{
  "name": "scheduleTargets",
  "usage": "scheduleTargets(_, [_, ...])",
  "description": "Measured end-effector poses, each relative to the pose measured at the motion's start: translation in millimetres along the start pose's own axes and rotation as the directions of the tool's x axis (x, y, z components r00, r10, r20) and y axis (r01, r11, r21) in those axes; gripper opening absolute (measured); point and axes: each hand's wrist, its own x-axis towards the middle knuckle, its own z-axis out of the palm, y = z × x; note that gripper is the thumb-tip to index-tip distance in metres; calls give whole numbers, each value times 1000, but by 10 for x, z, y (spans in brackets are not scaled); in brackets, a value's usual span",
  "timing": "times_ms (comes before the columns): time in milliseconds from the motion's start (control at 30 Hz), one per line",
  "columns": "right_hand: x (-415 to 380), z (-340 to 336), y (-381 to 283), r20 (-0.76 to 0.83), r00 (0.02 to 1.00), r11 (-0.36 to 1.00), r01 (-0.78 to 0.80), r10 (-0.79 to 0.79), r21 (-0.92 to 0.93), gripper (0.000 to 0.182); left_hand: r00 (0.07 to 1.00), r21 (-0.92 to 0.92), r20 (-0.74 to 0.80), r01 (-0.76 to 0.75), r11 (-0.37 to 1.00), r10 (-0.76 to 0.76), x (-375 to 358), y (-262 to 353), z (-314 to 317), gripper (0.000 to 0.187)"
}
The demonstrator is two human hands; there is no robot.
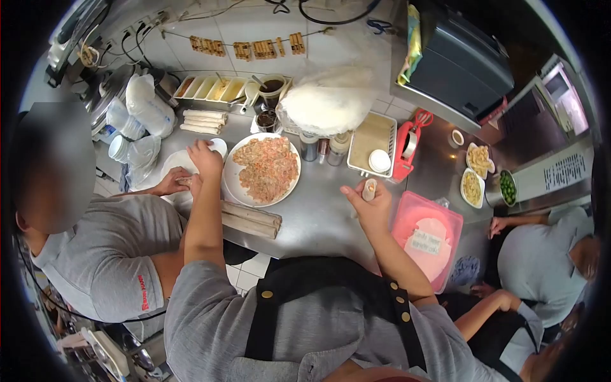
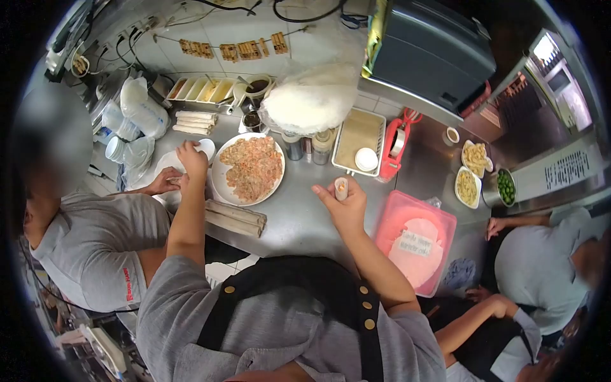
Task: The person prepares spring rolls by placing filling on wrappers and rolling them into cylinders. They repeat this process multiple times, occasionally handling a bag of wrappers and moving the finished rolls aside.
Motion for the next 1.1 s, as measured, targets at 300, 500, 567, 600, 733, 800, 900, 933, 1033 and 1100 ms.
scheduleTargets(300, [-16,134,-307,26,999,998,-39,40,-57,35,910,-901,368,400,-167,192,-764,1848,-1724,40])
scheduleTargets(500, [-120,119,-302,114,993,997,-32,23,76,33,602,-903,-47,-367,223,797,-1308,2540,-2304,46])
scheduleTargets(567, [-170,98,-303,128,992,978,-14,-14,209,32,541,-832,-83,-500,241,837,-1392,2674,-2428,44])
scheduleTargets(600, [-209,95,-390,103,995,993,-14,2,118,31,476,-744,-105,-621,249,873,-1420,2721,-2475,42])
scheduleTargets(733, [-234,127,-368,82,996,965,-55,35,256,31,388,-658,-74,-711,247,919,-1426,2829,-2623,36])
scheduleTargets(800, [-229,34,-374,104,994,995,12,-23,103,29,320,-533,-43,-809,249,946,-1430,2851,-2666,29])
scheduleTargets(900, [-298,-41,-479,181,981,997,80,-76,-16,24,237,-526,-74,-834,164,969,-1390,2841,-2684,24])
scheduleTargets(933, [-291,-58,-523,219,971,996,92,-94,18,21,239,-523,-76,-836,165,968,-1369,2845,-2669,24])
scheduleTargets(1033, [-289,-94,-570,285,956,997,67,-73,29,21,192,-607,-113,-790,85,975,-1343,2840,-2614,20])
scheduleTargets(1100, [-274,-66,-581,214,973,996,80,-89,47,21,169,-473,-221,-880,46,961,-1325,2835,-2606,19])
